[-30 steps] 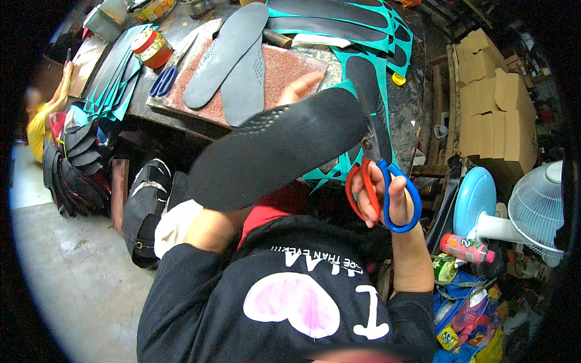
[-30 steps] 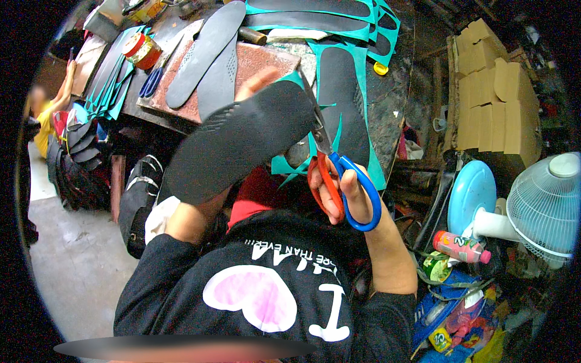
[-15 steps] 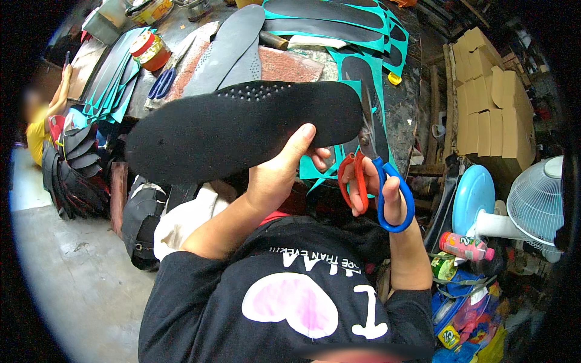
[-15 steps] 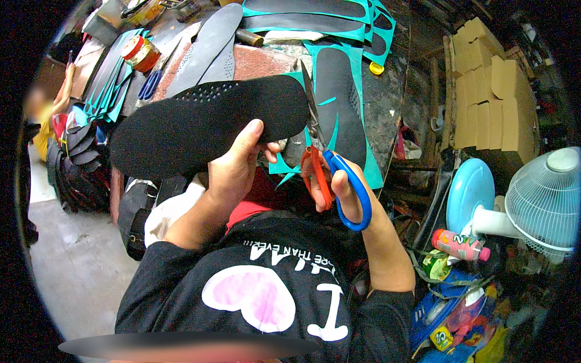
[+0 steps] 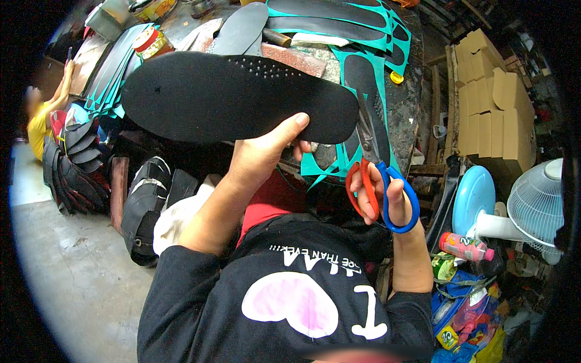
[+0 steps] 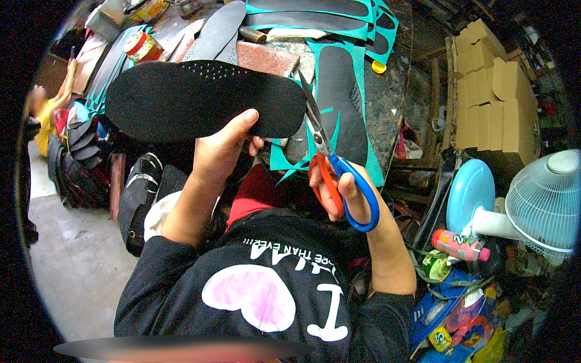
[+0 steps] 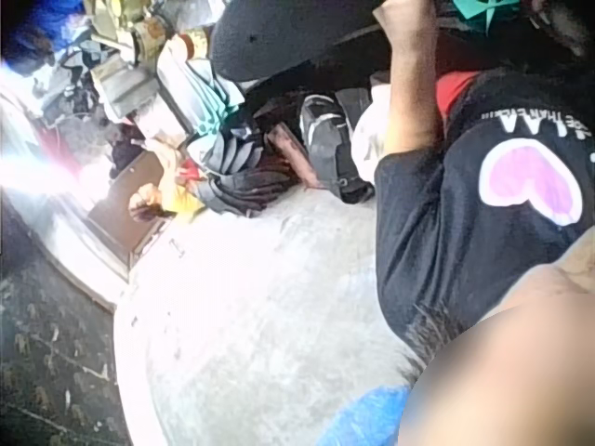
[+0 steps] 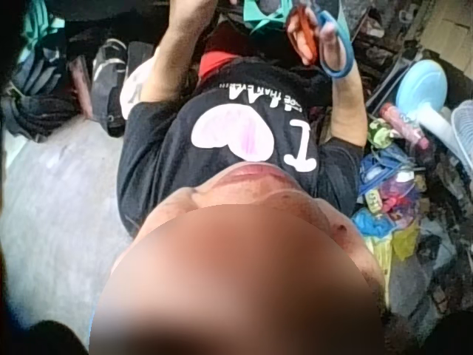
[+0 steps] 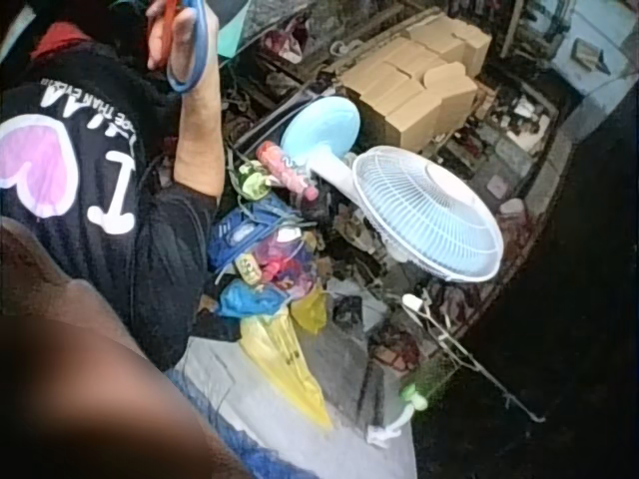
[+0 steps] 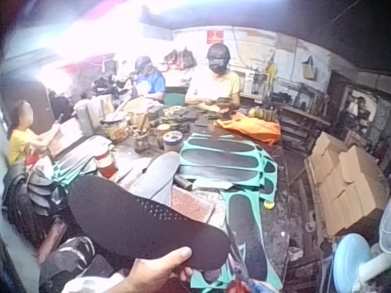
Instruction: The person uses a hammer and a small metal tool to tap along the edges of a black shoe insole placed on a green sheet. Then they use scissors to trim the green sheet around the insole, separating the insole from the surrounding material.
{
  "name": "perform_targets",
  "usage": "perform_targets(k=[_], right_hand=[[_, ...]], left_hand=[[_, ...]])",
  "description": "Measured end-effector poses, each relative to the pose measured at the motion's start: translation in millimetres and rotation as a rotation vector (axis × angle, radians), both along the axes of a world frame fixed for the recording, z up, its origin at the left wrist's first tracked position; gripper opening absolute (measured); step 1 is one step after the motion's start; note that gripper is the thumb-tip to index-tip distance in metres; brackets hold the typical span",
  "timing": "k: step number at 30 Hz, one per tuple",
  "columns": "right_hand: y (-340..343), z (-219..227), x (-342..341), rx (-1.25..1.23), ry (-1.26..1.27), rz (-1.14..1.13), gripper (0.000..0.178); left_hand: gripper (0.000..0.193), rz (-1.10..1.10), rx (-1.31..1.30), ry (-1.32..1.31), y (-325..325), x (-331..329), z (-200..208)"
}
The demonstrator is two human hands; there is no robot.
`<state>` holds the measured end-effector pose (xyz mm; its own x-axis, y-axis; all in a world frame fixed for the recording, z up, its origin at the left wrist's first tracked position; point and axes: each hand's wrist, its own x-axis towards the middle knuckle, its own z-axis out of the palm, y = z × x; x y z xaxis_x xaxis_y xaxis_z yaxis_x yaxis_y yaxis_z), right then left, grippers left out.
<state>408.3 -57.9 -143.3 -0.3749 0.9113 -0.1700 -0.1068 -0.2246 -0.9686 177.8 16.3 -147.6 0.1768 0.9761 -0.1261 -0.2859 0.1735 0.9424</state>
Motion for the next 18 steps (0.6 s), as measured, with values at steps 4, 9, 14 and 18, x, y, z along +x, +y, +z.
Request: perform_targets(k=[4, 9, 14, 18], right_hand=[[-2, 2, 5, -0.061, -0.029, 0.046, 0.085], [-2, 6, 11, -0.061, -0.117, 0.084, 0.086], [1, 3, 7, -0.025, -0.103, 0.074, 0.087], [0, 2, 8, -0.078, -0.099, 0.090, 0.086]], left_hand=[[0.018, 0.014, -0.011, 0.073, 7, -9, 5], [0.017, -0.070, 0.015, 0.089, 20, -23, 11], [0.015, -0.060, -0.024, 0.109, 19, -24, 15], [0.016, -0.072, -0.039, 0.128, 20, -30, 17]])
